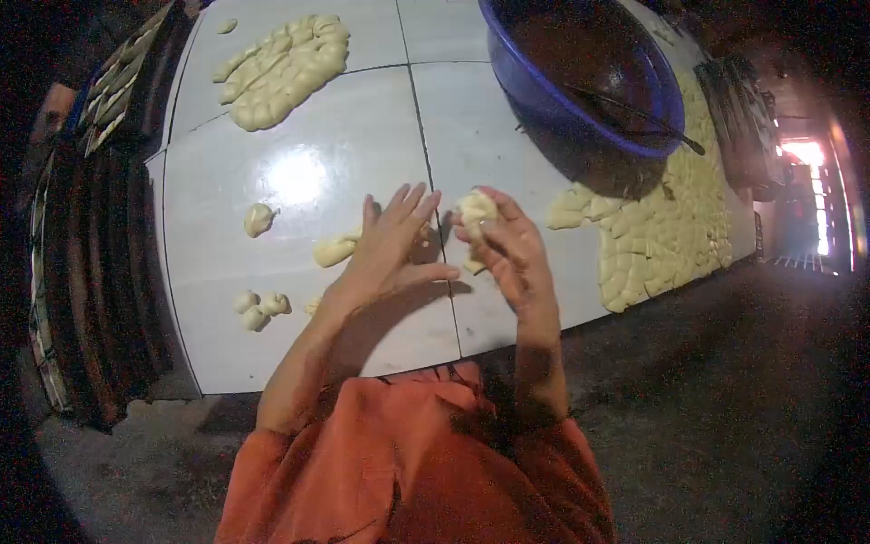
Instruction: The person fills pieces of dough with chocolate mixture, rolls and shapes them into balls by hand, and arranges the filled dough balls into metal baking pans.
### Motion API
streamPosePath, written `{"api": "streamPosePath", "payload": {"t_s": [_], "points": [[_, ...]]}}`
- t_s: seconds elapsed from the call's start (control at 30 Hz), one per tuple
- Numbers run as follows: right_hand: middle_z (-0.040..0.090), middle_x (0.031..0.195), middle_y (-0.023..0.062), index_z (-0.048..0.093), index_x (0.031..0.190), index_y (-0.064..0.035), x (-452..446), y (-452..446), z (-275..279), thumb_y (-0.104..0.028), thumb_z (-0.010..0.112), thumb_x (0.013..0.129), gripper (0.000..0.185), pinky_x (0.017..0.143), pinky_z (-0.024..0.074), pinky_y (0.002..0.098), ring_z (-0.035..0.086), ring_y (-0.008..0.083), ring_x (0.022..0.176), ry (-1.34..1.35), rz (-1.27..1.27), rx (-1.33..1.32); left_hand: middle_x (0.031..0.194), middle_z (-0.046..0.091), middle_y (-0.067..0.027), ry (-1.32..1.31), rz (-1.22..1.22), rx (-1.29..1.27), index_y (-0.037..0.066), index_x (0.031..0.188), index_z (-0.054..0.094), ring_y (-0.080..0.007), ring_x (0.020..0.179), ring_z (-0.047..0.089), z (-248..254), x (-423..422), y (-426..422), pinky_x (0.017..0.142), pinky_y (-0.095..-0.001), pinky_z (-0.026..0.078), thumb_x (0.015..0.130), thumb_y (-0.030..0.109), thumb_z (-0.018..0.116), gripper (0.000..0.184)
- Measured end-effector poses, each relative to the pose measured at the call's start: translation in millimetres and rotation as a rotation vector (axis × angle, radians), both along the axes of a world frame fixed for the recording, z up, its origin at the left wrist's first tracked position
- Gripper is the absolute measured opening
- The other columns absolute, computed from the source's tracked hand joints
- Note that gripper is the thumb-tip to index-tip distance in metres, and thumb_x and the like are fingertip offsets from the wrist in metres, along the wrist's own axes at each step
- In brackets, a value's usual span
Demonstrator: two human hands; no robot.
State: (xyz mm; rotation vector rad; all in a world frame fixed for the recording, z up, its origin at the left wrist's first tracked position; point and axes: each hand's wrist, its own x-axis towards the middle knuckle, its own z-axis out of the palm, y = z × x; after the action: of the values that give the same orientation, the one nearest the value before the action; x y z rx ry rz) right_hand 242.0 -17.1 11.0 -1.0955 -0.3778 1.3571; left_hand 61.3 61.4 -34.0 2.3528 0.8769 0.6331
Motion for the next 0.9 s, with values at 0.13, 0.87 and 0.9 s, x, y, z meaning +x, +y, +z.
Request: {"api": "streamPosePath", "payload": {"t_s": [0.13, 0.87, 0.9], "points": [[0.067, 0.110, 0.0148, 0.052, 0.127, -0.0010, -15.6, -0.9, -30.2, -0.009, 0.063, 0.096, 0.034, 0.073, 0.0628, 0.0291, 0.071, 0.0211, 0.094, 0.057, 0.080, 0.059, 0.105, 0.071, -0.0128, -0.113, -0.099, -0.536, 0.004, 0.110, 0.069, -0.0271, 0.095, 0.067, 38.9, 0.9, 19.1, 0.111, -0.0627, 0.028, 0.086, 0.041, 0.071, 0.044], [0.062, 0.096, 0.0033, 0.059, 0.109, -0.0056, 53.9, 47.8, 57.2, -0.020, 0.062, 0.099, 0.018, 0.078, 0.0502, 0.0221, 0.061, 0.0103, 0.087, -0.067, -0.196, 0.232, 0.119, 0.068, -0.0217, -0.862, -0.067, -0.784, 0.003, 0.155, 0.029, -0.0263, 0.105, 0.070, 29.7, 100.6, -12.2, 0.089, -0.0338, 0.056, 0.085, 0.030, 0.081, 0.091], [0.062, 0.097, 0.0031, 0.058, 0.108, -0.0064, 81.6, 64.2, 62.8, -0.020, 0.063, 0.098, 0.018, 0.077, 0.0501, 0.0220, 0.061, 0.0101, 0.087, -0.252, -0.191, 0.231, 0.117, 0.068, -0.0202, -0.853, -0.029, -0.903, 0.005, 0.154, 0.031, -0.0246, 0.101, 0.071, 25.6, 102.0, -14.2, 0.087, -0.0331, 0.057, 0.088, 0.025, 0.078, 0.083]]}}
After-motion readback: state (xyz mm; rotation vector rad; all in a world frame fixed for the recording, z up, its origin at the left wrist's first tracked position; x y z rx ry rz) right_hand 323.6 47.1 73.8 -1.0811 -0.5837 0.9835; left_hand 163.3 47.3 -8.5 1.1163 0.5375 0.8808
